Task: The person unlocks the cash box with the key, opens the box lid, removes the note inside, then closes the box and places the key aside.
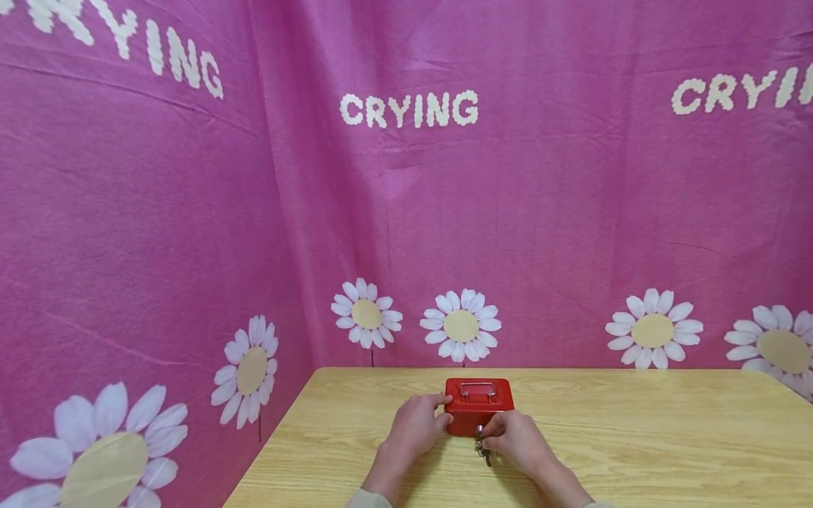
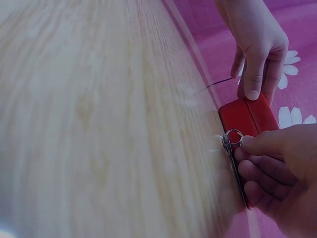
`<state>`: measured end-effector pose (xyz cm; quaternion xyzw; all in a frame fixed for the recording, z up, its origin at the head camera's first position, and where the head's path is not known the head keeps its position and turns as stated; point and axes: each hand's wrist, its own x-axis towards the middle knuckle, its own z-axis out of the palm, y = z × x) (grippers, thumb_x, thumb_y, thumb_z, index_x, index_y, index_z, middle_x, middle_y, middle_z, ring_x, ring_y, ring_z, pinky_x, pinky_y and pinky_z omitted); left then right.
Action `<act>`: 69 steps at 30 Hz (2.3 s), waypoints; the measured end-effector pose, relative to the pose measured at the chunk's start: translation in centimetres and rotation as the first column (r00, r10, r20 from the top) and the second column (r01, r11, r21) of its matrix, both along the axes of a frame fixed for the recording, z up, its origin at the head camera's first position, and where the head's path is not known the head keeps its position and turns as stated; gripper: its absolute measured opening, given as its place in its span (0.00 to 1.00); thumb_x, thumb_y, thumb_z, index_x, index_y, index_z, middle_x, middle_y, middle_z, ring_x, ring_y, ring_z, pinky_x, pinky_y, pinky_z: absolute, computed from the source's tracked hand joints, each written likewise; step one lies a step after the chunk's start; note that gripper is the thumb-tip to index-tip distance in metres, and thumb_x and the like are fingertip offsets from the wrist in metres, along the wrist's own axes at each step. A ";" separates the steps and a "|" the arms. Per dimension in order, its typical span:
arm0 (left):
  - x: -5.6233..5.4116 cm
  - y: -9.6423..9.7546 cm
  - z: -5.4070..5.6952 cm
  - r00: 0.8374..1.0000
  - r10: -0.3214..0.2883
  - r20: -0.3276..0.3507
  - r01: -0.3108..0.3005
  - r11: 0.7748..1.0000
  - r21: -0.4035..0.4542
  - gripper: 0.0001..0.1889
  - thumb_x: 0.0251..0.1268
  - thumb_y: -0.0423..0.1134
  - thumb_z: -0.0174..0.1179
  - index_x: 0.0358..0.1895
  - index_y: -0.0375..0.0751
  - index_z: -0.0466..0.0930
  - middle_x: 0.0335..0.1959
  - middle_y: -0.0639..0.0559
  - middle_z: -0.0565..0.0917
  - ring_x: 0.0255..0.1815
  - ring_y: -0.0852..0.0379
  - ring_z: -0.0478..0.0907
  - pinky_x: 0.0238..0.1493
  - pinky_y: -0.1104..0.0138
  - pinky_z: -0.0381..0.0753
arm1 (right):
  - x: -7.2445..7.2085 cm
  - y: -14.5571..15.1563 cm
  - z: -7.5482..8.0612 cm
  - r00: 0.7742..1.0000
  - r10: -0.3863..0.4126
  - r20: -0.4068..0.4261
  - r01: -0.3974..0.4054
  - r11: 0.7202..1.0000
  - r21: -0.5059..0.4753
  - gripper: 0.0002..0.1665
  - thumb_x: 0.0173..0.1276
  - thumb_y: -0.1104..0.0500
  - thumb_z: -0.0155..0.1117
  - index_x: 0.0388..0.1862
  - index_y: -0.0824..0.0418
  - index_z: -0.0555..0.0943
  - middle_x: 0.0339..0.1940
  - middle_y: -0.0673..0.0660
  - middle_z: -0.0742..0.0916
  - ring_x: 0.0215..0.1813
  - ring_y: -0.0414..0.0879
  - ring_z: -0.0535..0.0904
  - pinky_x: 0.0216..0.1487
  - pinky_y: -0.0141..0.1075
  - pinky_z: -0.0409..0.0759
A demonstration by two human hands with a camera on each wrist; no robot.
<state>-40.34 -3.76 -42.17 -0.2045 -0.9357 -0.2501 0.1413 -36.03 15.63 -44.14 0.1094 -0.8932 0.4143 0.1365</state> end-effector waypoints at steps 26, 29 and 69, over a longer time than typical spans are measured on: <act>0.0 -0.1 -0.3 0.999 -0.002 0.034 0.001 0.999 0.034 0.18 0.64 0.39 0.67 0.57 0.47 0.85 0.53 0.51 0.87 0.56 0.50 0.83 0.55 0.55 0.81 | 0.4 -0.1 0.5 0.999 -0.004 0.047 0.003 1.000 0.019 0.05 0.53 0.69 0.74 0.26 0.62 0.86 0.24 0.51 0.88 0.29 0.40 0.78 0.31 0.32 0.76; -0.1 -0.1 -0.3 1.000 0.002 0.031 -0.003 0.999 0.037 0.18 0.64 0.39 0.67 0.57 0.48 0.85 0.52 0.51 0.88 0.54 0.51 0.83 0.53 0.55 0.81 | 0.3 -0.2 0.5 0.998 -0.043 0.055 0.041 0.999 0.022 0.05 0.53 0.68 0.75 0.26 0.61 0.87 0.24 0.51 0.88 0.30 0.40 0.77 0.33 0.33 0.75; -0.6 -0.2 -0.3 0.995 -0.032 0.094 0.021 0.994 0.111 0.19 0.64 0.40 0.66 0.58 0.49 0.83 0.56 0.50 0.85 0.51 0.51 0.82 0.50 0.54 0.82 | 0.4 1.5 2.2 0.992 -0.097 0.076 0.105 0.988 -0.111 0.03 0.59 0.64 0.72 0.32 0.60 0.86 0.27 0.51 0.87 0.25 0.42 0.79 0.26 0.33 0.77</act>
